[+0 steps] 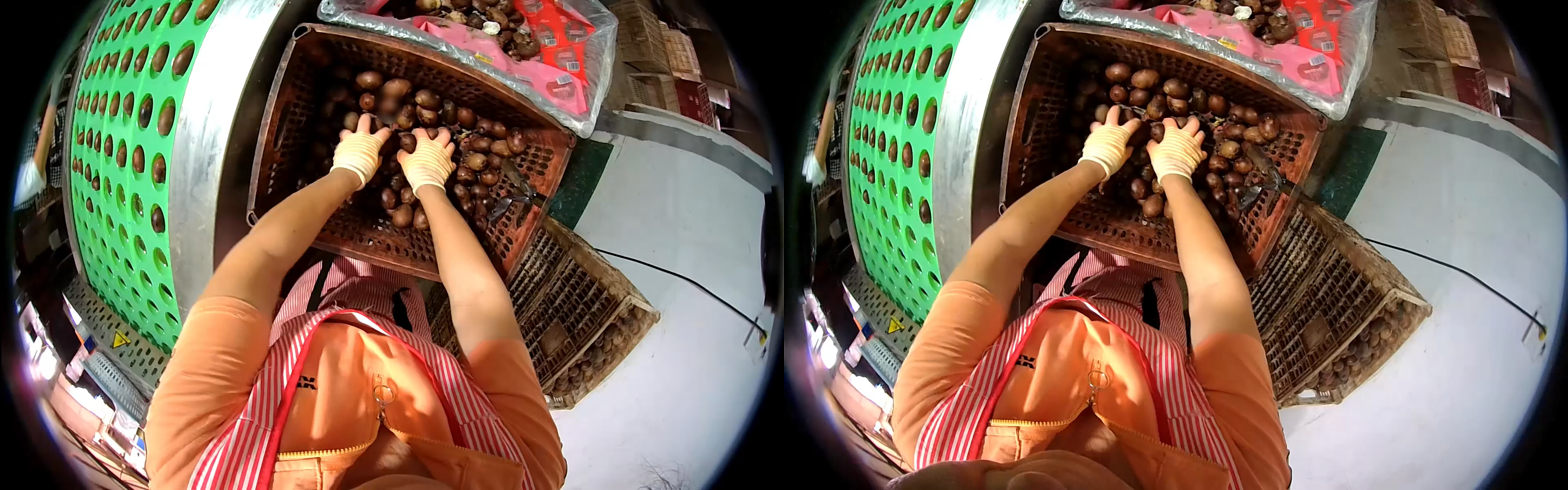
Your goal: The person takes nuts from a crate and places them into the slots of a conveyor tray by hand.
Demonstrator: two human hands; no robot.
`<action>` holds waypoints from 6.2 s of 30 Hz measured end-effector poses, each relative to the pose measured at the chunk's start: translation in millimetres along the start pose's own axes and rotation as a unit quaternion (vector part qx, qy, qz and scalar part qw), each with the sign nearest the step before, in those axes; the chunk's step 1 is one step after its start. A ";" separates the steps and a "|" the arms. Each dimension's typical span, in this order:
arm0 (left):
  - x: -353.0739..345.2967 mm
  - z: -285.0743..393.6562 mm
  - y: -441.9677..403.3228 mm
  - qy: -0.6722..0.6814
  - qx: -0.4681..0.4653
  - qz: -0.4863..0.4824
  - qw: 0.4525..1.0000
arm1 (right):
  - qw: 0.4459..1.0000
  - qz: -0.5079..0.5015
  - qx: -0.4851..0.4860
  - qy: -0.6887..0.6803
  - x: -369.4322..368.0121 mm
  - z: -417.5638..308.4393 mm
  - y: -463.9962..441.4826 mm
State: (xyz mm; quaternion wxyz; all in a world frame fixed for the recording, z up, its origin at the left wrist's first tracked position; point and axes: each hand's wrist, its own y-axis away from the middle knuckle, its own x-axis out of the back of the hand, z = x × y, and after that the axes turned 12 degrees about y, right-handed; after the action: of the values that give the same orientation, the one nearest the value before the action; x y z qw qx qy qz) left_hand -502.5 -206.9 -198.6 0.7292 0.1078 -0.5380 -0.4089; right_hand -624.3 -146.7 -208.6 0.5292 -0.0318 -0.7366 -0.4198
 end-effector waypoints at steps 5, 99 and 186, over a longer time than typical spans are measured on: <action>-48.1 -21.2 -27.4 0.074 -0.024 0.052 0.996 | 0.997 0.064 0.034 -0.002 -14.5 9.2 -8.2; 146.4 -148.0 213.3 0.219 -0.225 0.469 0.826 | 0.988 0.022 -0.130 -0.077 19.2 52.2 9.9; -26.0 -40.4 -4.7 -0.071 -0.109 -0.373 0.919 | 0.927 -0.188 0.137 0.295 21.2 15.2 12.9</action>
State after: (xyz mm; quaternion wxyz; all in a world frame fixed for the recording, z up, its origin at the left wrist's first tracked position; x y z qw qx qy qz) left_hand -471.7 -202.8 -235.7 0.4910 0.1909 -0.4614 -0.7138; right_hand -638.7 -136.9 -185.3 0.6334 0.3051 -0.5899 -0.3971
